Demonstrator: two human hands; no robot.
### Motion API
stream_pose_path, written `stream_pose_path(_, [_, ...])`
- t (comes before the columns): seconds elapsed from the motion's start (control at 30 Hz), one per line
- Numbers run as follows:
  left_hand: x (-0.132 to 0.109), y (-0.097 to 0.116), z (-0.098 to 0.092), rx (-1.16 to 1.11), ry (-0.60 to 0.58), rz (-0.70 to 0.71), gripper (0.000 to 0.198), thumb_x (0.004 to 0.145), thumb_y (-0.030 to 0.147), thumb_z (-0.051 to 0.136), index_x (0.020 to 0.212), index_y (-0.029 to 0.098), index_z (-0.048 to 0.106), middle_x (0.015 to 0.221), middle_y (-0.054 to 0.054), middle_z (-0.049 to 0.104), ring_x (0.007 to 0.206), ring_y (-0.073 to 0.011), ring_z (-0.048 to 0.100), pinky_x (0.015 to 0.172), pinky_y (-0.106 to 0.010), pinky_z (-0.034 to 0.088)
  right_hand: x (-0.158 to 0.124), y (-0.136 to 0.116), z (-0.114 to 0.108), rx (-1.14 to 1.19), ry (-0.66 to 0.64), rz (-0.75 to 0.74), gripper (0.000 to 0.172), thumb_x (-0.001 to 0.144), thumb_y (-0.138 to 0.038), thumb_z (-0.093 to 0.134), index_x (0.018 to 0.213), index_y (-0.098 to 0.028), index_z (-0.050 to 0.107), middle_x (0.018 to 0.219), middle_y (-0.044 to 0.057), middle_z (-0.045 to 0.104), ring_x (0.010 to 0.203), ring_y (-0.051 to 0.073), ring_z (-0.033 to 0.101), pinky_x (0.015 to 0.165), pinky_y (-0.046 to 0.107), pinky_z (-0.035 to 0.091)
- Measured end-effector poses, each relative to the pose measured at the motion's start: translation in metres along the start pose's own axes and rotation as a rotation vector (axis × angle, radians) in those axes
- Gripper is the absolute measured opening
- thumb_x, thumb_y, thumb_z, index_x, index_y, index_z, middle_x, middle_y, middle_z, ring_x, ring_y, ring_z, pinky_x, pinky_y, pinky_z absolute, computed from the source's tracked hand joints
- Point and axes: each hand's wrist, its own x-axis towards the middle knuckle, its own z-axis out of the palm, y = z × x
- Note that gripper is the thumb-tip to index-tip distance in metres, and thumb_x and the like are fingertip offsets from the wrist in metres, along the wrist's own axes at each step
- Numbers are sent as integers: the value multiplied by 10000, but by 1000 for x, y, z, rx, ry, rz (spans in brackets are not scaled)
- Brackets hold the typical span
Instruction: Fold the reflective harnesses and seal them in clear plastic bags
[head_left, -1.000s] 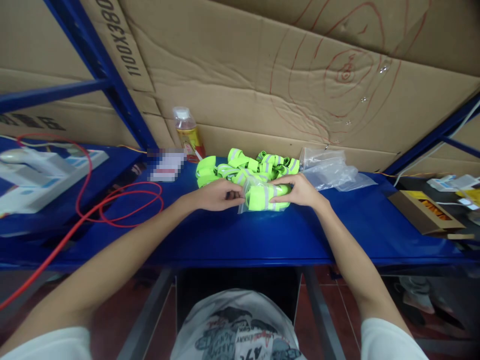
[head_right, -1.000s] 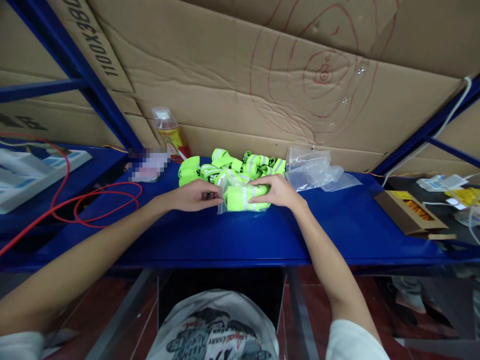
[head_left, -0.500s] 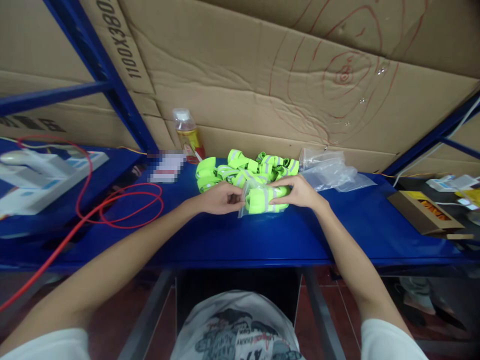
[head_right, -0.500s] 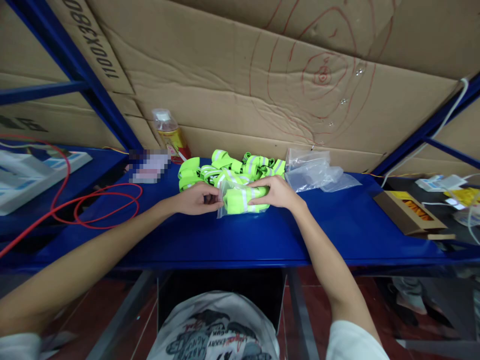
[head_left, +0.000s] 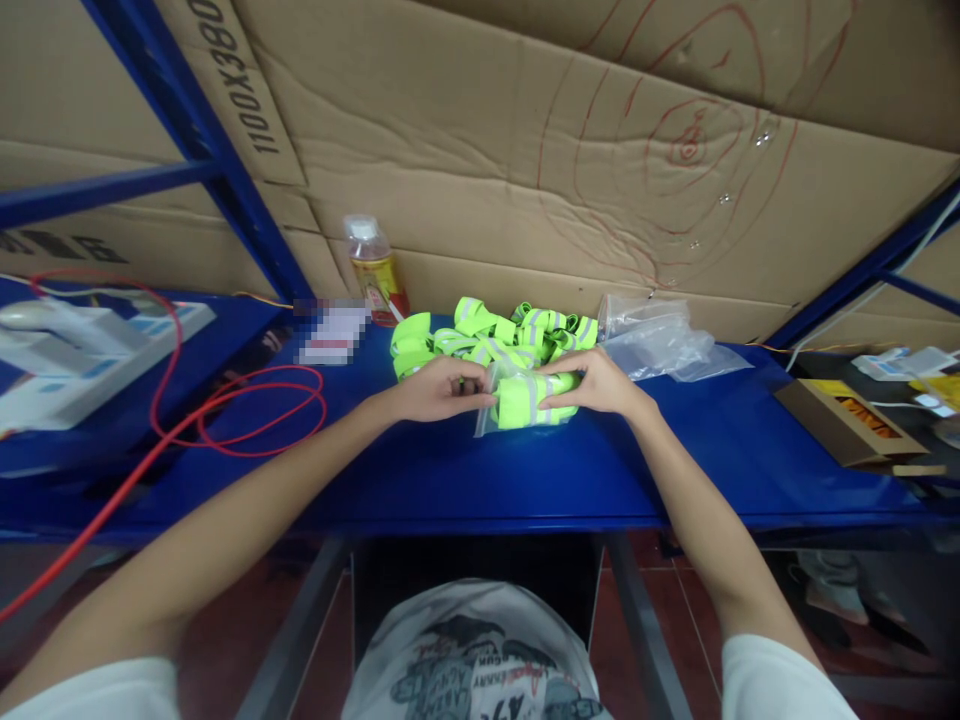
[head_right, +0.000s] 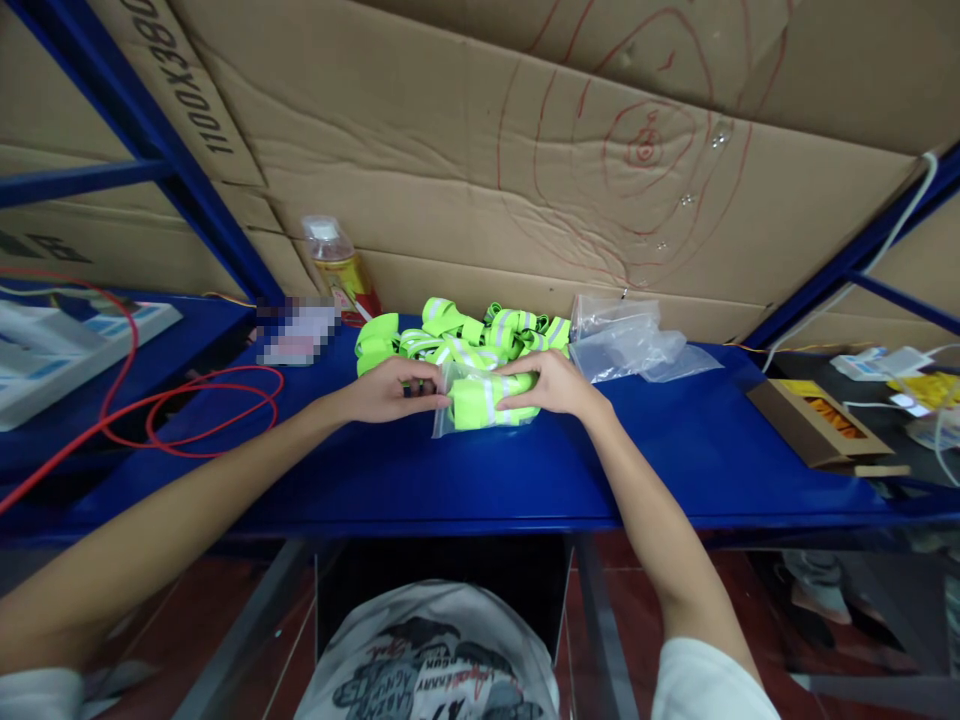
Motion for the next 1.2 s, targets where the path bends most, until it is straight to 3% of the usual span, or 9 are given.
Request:
stream_pose_path(0.3, [1, -4, -2, -178, -31, -57, 370, 895, 469, 837, 788, 134, 721, 713, -34, 703, 610, -110, 610, 572, -200, 463, 1, -1, 4, 25, 8, -25, 575, 738, -535, 975, 1238, -278, 857, 1167, 66, 856, 958, 292, 813, 868, 372, 598])
stream_pose_path(0.43, [0, -5, -5, -114, -55, -98, 370, 872, 481, 858, 782, 144, 735, 677, -18, 688, 584, -106, 594, 543, -194, 444, 1, -1, 4, 31, 13, -16, 576, 732, -520, 981, 1242, -283, 854, 1176, 64, 854, 975, 299, 820, 871, 379, 609])
stream_pose_path(0.53, [-2, -7, -4, -42, -146, -131, 359, 801, 483, 919, 808, 145, 799, 647, -19, 703, 563, -112, 611, 523, -192, 440, 1, -1, 4, 14, 15, -9, 581, 729, -519, 981, 1245, -283, 852, 1174, 62, 854, 984, 308, 823, 872, 384, 611])
stream_pose_path(0.73, [-3, -12, 2, -50, -202, -72, 307, 895, 435, 840, 811, 140, 842, 665, -50, 753, 533, -100, 601, 542, -193, 459, 1, -1, 5, -4, 12, -6, 587, 728, -535, 978, 1239, -272, 856, 1191, 65, 850, 1006, 310, 823, 891, 371, 611])
stream_pose_path(1.03, [-4, -9, -2, 66, -290, -62, 277, 846, 443, 876, 789, 174, 844, 637, -13, 732, 528, -115, 592, 505, -200, 396, 1, -6, 7, -55, 9, 30, 581, 739, -550, 959, 1242, -280, 850, 1201, 68, 847, 1050, 319, 818, 956, 421, 615])
stream_pose_path(1.2, [-3, -10, 0, 5, -272, -4, 241, 881, 383, 830, 772, 168, 824, 584, 4, 684, 490, -112, 551, 485, -201, 390, -1, -9, 4, -56, -42, 67, 712, 687, -585, 981, 1309, -282, 811, 1206, 71, 840, 1089, 309, 794, 992, 416, 606])
